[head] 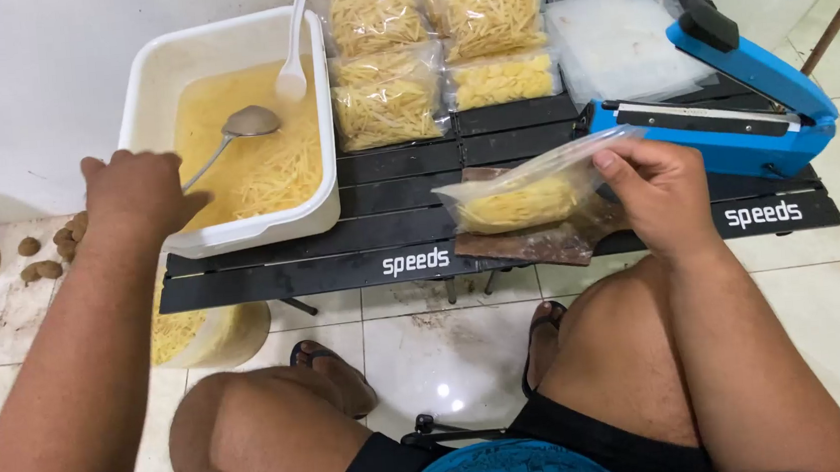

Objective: Filling plastic bags with shredded food items and sealing them using a manual heat sealer.

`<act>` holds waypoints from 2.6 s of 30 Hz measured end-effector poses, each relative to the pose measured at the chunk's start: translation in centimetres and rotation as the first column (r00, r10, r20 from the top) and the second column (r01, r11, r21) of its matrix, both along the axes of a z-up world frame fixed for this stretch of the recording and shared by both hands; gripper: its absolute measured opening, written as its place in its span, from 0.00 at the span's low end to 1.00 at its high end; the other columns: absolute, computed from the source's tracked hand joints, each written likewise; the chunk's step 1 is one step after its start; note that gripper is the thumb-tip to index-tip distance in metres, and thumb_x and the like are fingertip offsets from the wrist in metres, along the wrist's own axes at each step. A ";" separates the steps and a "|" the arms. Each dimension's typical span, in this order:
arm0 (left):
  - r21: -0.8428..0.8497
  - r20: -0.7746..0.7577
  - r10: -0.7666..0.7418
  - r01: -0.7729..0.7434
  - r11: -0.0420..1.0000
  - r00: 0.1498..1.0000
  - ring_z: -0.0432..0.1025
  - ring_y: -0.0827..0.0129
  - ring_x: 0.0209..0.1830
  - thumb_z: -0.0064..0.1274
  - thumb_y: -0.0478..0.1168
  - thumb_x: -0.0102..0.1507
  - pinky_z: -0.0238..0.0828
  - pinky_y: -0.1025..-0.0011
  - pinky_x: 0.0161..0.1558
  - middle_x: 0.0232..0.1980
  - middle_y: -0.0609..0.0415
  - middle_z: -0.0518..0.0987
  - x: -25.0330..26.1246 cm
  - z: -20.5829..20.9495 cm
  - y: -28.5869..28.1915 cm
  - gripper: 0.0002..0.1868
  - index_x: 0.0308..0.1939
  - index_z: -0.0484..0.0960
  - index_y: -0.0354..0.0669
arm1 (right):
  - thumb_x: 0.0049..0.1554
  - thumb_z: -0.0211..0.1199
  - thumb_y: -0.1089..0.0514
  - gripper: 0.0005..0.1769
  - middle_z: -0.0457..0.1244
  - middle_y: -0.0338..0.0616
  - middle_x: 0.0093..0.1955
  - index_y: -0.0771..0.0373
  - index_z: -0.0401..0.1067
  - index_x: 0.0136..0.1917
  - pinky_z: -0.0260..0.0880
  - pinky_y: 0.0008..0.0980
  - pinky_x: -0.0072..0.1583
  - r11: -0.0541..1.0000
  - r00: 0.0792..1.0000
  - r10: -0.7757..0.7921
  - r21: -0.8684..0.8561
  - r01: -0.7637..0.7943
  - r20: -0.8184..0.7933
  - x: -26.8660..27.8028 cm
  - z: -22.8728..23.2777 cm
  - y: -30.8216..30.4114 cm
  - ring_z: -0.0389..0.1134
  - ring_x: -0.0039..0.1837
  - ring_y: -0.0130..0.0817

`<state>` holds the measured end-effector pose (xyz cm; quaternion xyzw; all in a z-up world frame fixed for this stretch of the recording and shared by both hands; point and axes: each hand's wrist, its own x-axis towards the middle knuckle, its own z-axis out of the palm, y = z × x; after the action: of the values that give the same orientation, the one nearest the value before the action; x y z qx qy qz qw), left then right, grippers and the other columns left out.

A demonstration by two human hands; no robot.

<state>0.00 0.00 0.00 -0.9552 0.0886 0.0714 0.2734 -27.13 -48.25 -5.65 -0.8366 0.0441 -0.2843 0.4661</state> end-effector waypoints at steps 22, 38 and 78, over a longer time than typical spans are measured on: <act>-0.284 0.381 -0.158 0.278 0.918 0.911 0.68 0.50 0.66 0.40 0.44 0.76 0.31 0.41 0.77 0.64 0.50 0.80 23.7 -6.0 10.2 0.17 0.59 0.85 0.64 | 0.65 0.58 0.58 0.15 0.72 0.57 0.54 0.74 0.78 0.54 0.76 0.35 0.56 0.976 0.976 -0.081 0.181 0.119 -0.201 -0.2 1.1 1.0 0.73 0.58 0.39; -0.685 0.702 -0.293 0.728 -0.025 0.649 0.72 0.52 0.65 0.58 0.25 0.74 0.65 0.59 0.65 0.63 0.41 0.78 -3.0 4.7 -6.1 0.14 0.64 0.77 0.31 | 0.65 0.64 0.56 0.09 0.72 0.39 0.47 0.63 0.80 0.49 0.68 0.27 0.56 0.969 0.969 -0.234 0.059 0.238 -0.077 1.6 -0.4 0.0 0.69 0.50 0.26; -0.823 0.333 -0.391 0.062 -0.565 0.858 0.75 0.54 0.62 0.41 0.47 0.77 0.70 0.54 0.64 0.54 0.42 0.84 -15.7 -4.4 -27.7 0.19 0.62 0.83 0.44 | 0.64 0.66 0.60 0.09 0.71 0.49 0.39 0.66 0.78 0.42 0.69 0.24 0.52 0.878 0.942 -0.077 0.470 -0.091 0.326 -0.9 0.6 -2.6 0.72 0.45 0.26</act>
<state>-15.73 -27.71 -4.37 -0.6389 0.3648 -0.0178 -0.6771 -27.99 -50.88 -5.01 -0.6348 0.0303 -0.4007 0.6599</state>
